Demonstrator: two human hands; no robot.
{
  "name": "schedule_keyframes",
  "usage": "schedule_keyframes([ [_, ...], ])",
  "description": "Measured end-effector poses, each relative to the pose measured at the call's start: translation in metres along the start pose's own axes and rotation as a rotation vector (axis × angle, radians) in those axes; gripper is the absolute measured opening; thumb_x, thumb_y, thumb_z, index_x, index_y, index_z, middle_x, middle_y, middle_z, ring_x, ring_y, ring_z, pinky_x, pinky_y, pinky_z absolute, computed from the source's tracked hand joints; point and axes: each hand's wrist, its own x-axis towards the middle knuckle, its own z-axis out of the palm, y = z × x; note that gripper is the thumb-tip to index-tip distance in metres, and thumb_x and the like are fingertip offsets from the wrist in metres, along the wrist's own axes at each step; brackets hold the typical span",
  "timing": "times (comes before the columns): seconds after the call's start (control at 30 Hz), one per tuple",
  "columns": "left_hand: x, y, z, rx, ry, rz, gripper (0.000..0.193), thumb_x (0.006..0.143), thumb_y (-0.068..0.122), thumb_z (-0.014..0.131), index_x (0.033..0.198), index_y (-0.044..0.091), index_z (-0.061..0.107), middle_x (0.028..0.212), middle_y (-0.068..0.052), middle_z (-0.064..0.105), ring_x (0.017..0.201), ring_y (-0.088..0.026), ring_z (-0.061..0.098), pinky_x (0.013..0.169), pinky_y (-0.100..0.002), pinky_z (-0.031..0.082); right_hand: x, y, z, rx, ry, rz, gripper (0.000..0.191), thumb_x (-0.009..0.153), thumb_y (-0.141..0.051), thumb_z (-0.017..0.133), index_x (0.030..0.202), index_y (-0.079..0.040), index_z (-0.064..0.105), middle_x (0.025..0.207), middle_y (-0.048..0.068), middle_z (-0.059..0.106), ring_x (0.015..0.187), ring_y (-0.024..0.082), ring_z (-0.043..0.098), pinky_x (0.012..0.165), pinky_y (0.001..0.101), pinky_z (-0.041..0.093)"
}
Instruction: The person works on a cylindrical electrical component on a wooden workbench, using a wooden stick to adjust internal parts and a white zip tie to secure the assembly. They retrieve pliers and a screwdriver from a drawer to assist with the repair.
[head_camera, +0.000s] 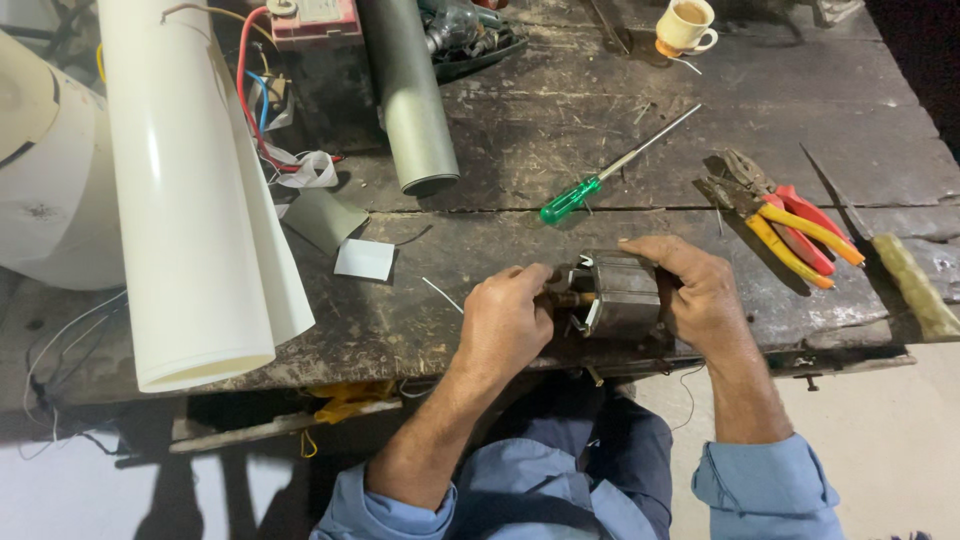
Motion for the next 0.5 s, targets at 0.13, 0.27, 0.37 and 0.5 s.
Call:
schedule_keyframes([
  [0.13,0.005,-0.003,0.000,0.053,-0.071,0.010,0.040,0.069,-0.001,0.064,0.109,0.002,0.069,0.097,-0.022,0.072,0.090,-0.043,0.069,0.079,-0.052,0.055,0.000,-0.001,0.002,-0.001,0.006,0.015,0.041,0.083,0.003,0.075,0.122,-0.007,0.073,0.113,0.011,0.076,0.103,0.019,0.072,0.090,0.0286,0.054],
  [0.27,0.012,-0.002,-0.003,0.110,-0.205,-0.032,0.024,0.076,0.000,0.063,0.101,0.000,0.067,0.094,-0.022,0.072,0.092,-0.043,0.069,0.081,-0.053,0.054,0.000,-0.001,0.001,-0.064,0.024,-0.034,0.043,0.082,0.001,0.076,0.123,-0.008,0.073,0.115,0.012,0.075,0.107,0.021,0.073,0.092,0.0304,0.055],
  [0.37,0.017,-0.001,-0.006,0.113,-0.260,-0.029,0.023,0.076,0.001,0.063,0.099,0.000,0.067,0.095,-0.022,0.072,0.093,-0.043,0.068,0.083,-0.053,0.054,0.000,-0.003,0.001,-0.086,0.031,-0.063,0.044,0.082,0.000,0.077,0.125,-0.009,0.072,0.117,0.012,0.075,0.109,0.022,0.073,0.093,0.0312,0.055],
  [0.5,0.020,-0.001,-0.007,0.121,-0.303,-0.041,0.030,0.074,0.000,0.063,0.104,0.001,0.067,0.097,-0.021,0.071,0.093,-0.041,0.069,0.082,-0.052,0.054,0.000,-0.008,0.001,-0.133,0.039,-0.033,0.044,0.082,-0.001,0.078,0.125,-0.011,0.073,0.112,0.010,0.076,0.102,0.021,0.073,0.087,0.0306,0.056],
])
